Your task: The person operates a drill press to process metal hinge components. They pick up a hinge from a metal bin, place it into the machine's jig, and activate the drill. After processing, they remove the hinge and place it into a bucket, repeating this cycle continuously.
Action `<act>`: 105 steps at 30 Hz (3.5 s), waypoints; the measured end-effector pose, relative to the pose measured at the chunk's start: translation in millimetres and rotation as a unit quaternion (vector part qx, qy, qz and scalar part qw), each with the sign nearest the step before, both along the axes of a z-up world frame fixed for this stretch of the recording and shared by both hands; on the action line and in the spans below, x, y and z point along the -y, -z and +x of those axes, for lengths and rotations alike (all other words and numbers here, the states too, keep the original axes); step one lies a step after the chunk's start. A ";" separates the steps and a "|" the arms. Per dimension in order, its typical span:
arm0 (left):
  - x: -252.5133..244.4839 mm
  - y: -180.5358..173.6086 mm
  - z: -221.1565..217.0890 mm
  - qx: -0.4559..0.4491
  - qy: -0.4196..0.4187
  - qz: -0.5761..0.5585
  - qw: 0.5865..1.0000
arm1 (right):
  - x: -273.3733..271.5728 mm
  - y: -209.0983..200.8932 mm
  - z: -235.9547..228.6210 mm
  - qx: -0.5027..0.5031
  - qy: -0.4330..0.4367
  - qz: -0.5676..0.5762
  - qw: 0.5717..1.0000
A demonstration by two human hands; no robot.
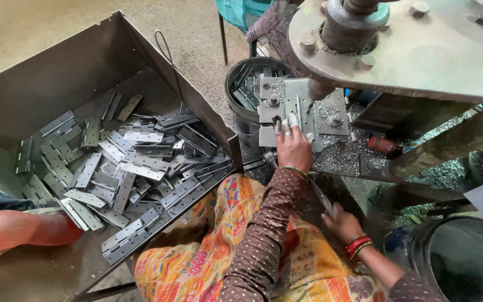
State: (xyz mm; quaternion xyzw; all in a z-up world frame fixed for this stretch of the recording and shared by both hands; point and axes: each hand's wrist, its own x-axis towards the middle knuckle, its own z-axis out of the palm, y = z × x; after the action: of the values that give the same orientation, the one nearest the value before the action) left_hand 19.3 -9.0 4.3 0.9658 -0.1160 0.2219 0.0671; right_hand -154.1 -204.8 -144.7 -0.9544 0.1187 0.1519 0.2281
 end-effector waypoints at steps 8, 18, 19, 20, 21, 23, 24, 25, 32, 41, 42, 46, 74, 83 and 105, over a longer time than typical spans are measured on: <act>-7.9 -4.5 -9.7 -0.033 0.024 -0.037 0.998 | 6.8 11.3 7.4 0.017 -0.057 0.007 0.998; 3.7 -11.7 39.3 -0.148 0.034 -0.021 0.988 | -2.2 -1.3 9.2 0.003 -0.042 -0.057 0.997; 1.5 -11.4 36.0 -0.153 0.037 -0.030 0.987 | -4.2 10.7 2.3 0.025 -0.033 -0.049 0.998; -1.0 -11.2 32.1 -0.158 0.036 -0.041 0.986 | -3.9 20.1 -0.7 0.047 -0.029 -0.042 0.998; -2.7 -11.8 28.7 -0.163 0.035 -0.051 0.985 | -1.1 25.2 -1.9 0.069 -0.024 -0.034 0.997; -12.0 -11.7 16.1 -0.127 0.042 -0.050 0.990 | -3.1 24.1 -7.0 0.035 -0.046 -0.004 0.998; -12.9 -11.9 12.0 -0.109 0.045 -0.052 0.992 | 1.9 15.9 -2.7 0.018 -0.058 0.007 0.998; -13.8 -12.6 9.5 -0.119 0.048 -0.035 0.991 | 5.6 4.4 2.4 0.015 -0.065 -0.008 0.998; -15.9 -21.2 48.2 -0.184 0.046 -0.024 0.982 | 12.8 -48.6 34.9 -0.056 -0.075 -0.088 0.992; -19.1 -20.2 61.8 -0.173 0.051 -0.055 0.982 | -8.5 27.1 2.4 0.058 -0.046 -0.017 0.997; -18.1 -19.4 60.4 -0.182 0.052 -0.059 0.980 | -5.3 13.4 5.1 0.018 -0.045 -0.021 0.999; -22.5 -27.7 43.7 -0.217 0.070 -0.018 0.974 | -3.3 -73.4 18.8 -0.006 -0.001 -0.014 1.000; -46.1 -31.6 -12.4 0.008 0.064 0.025 0.998 | -17.1 -121.5 21.0 0.236 0.039 0.067 0.969; -54.2 -28.6 -39.4 0.010 -0.014 -0.030 0.999 | -12.9 -116.1 24.7 0.235 0.025 0.079 0.969; -46.9 -25.5 -38.6 -0.006 0.044 -0.076 0.996 | -8.4 32.7 -12.4 0.031 -0.039 -0.057 0.997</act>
State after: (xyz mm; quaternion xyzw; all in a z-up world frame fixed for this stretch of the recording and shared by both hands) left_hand -19.2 37.9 29.8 0.9533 -0.1404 0.2207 0.1511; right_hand -166.5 -196.4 -177.5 -0.9740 0.0831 0.1234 0.1708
